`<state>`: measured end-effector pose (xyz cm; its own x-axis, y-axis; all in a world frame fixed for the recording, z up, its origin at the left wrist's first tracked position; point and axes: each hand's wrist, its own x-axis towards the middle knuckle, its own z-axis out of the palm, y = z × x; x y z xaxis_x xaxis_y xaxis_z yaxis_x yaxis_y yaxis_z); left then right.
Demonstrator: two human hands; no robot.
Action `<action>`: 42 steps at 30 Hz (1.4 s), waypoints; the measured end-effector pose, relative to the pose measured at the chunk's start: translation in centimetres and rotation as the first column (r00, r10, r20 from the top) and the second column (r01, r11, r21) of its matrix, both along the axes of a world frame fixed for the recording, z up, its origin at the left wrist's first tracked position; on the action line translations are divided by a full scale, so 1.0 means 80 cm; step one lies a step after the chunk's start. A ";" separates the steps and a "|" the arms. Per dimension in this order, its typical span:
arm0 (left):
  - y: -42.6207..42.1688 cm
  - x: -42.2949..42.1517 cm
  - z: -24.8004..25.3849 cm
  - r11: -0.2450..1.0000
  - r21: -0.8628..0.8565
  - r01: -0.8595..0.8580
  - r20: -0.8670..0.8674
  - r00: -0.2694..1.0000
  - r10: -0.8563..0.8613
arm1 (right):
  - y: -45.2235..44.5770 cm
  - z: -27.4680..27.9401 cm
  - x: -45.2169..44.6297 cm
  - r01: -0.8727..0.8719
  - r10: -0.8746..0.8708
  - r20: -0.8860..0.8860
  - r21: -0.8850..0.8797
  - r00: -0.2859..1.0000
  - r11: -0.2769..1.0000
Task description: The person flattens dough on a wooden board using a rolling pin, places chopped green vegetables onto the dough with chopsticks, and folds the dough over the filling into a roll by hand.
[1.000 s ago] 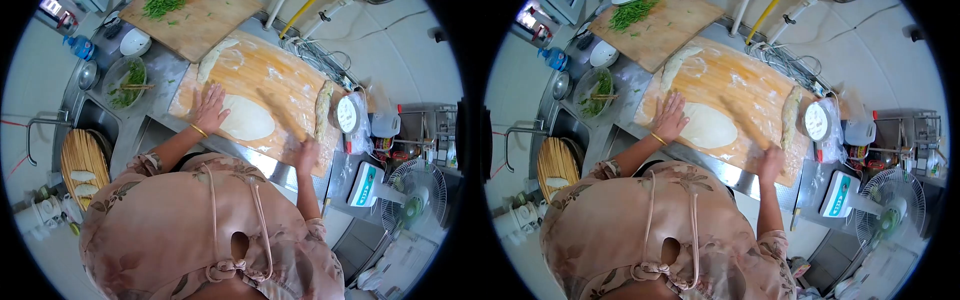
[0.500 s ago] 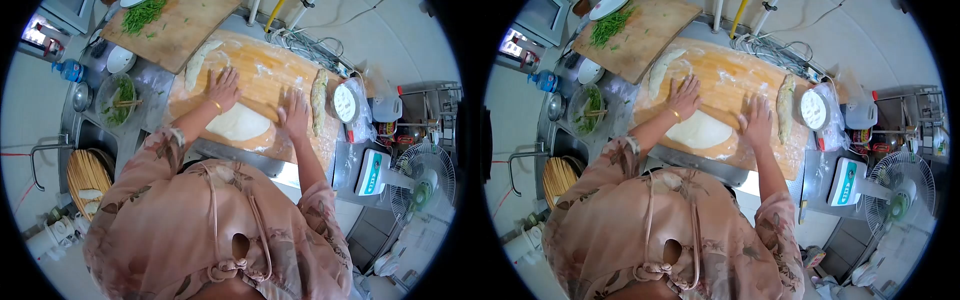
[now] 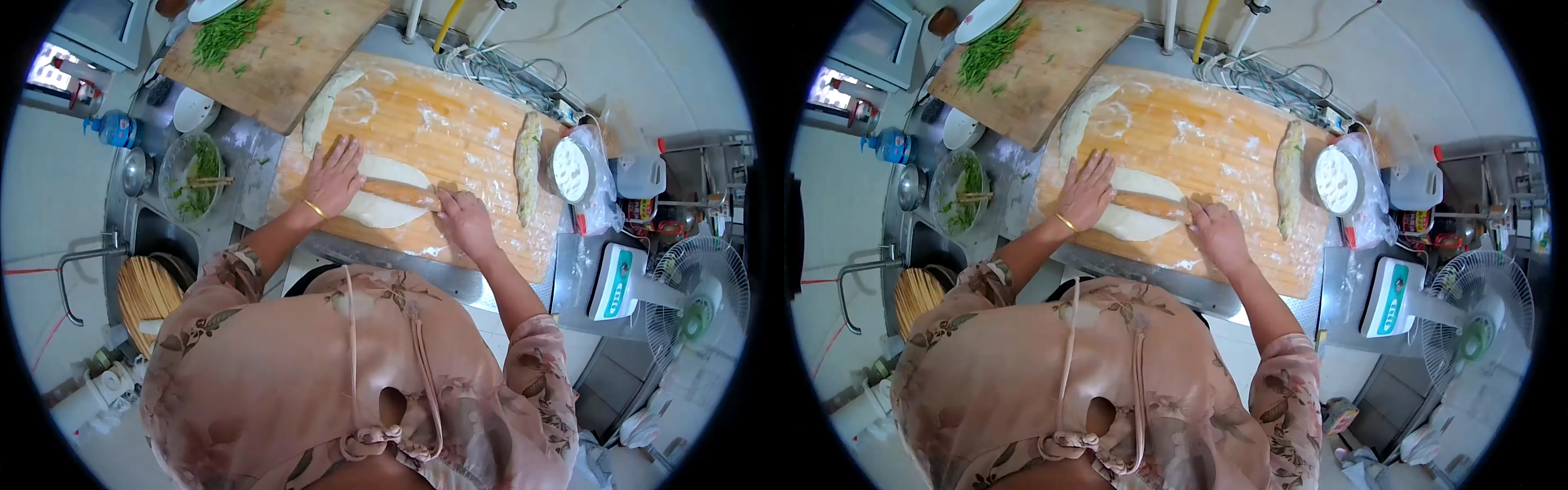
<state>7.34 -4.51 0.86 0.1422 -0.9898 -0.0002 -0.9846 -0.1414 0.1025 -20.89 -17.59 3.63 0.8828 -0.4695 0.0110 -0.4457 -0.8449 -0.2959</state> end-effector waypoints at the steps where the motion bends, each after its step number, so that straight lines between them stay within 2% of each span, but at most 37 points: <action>1: -0.003 0.001 -0.002 1.000 -0.010 -0.018 0.005 1.000 0.018 | 0.002 -0.003 0.005 0.043 -0.042 0.034 -0.023 0.999 0.999; 3: -0.021 0.004 -0.005 0.998 -0.037 -0.060 0.012 0.998 0.060 | -0.001 -0.006 0.016 0.124 -0.117 0.103 -0.071 0.988 0.990; 6: -0.069 0.018 -0.011 0.997 -0.061 -0.055 -0.093 0.994 0.050 | -0.037 -0.018 0.027 0.192 -0.185 0.052 -0.174 0.981 0.966; 9: -0.109 0.023 -0.009 0.993 -0.089 -0.076 -0.138 0.988 0.064 | -0.072 -0.018 0.040 0.327 -0.325 0.043 -0.084 0.945 0.941; 12: -0.131 0.021 -0.008 0.986 -0.094 -0.140 -0.151 0.981 0.125 | -0.071 -0.019 0.035 0.309 -0.300 0.091 -0.097 0.950 0.946; 15: -0.107 0.008 0.007 0.998 -0.035 -0.052 -0.063 0.997 0.050 | -0.011 -0.011 0.007 0.166 -0.146 0.170 -0.110 0.975 0.980; 17: -0.069 -0.004 0.016 0.999 -0.008 0.050 -0.049 0.998 -0.050 | 0.040 -0.022 -0.020 0.192 -0.168 0.192 -0.115 0.967 0.975; 20: -0.057 -0.007 0.019 0.989 0.007 0.146 -0.038 0.989 -0.146 | 0.079 -0.031 -0.044 0.314 -0.308 0.078 -0.077 0.948 0.946; 21: -0.057 -0.006 0.018 0.986 0.007 0.168 -0.036 0.985 -0.167 | 0.077 -0.026 -0.043 0.342 -0.330 0.127 -0.086 0.935 0.936; 24: -0.072 0.001 0.009 0.996 0.007 0.088 -0.141 0.986 -0.086 | 0.070 -0.005 -0.037 0.299 -0.291 0.203 -0.011 0.935 0.954; 27: -0.044 0.004 0.018 0.997 -0.053 0.056 -0.144 0.988 -0.063 | 0.085 0.001 -0.039 0.218 -0.210 0.192 -0.020 0.959 0.976; 30: 0.017 -0.002 0.005 0.996 0.049 0.070 -0.096 0.993 -0.065 | 0.113 -0.025 -0.050 0.156 -0.150 0.223 -0.008 0.963 0.988; 31: 0.032 -0.004 0.008 0.996 0.028 0.082 -0.078 0.994 -0.080 | 0.124 -0.028 -0.052 0.133 -0.129 0.240 -0.003 0.962 0.991; 33: 0.057 -0.010 0.015 0.994 -0.011 0.108 -0.043 0.993 -0.108 | 0.144 -0.023 -0.055 0.165 -0.166 0.172 0.021 0.971 0.986; 36: 0.072 -0.013 0.018 0.991 0.069 0.116 -0.069 0.991 -0.111 | 0.148 -0.020 -0.058 0.180 -0.192 0.138 0.090 0.972 0.979; 38: 0.067 -0.011 0.018 0.999 -0.011 0.031 -0.053 0.998 -0.032 | 0.140 -0.015 -0.065 0.186 -0.213 0.121 0.199 0.970 0.962; 39: 0.061 -0.009 0.016 0.999 -0.053 -0.008 -0.048 0.999 0.005 | 0.134 -0.016 -0.074 0.231 -0.255 0.138 0.167 0.957 0.958; 41: 0.041 0.006 0.000 0.962 -0.174 -0.212 -0.337 0.931 0.144 | 0.124 -0.021 -0.102 0.327 -0.341 0.170 0.103 0.925 0.939; 42: 0.036 0.009 -0.007 0.922 -0.207 -0.326 -0.481 0.855 0.194 | 0.121 -0.011 -0.113 0.413 -0.420 0.208 0.077 0.883 0.907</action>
<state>8.05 -1.66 0.29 0.4443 -0.8854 0.1364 -0.7542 -0.2876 0.5903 -29.96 -7.93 2.75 0.5834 -0.7967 0.1581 -0.6776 -0.5847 -0.4460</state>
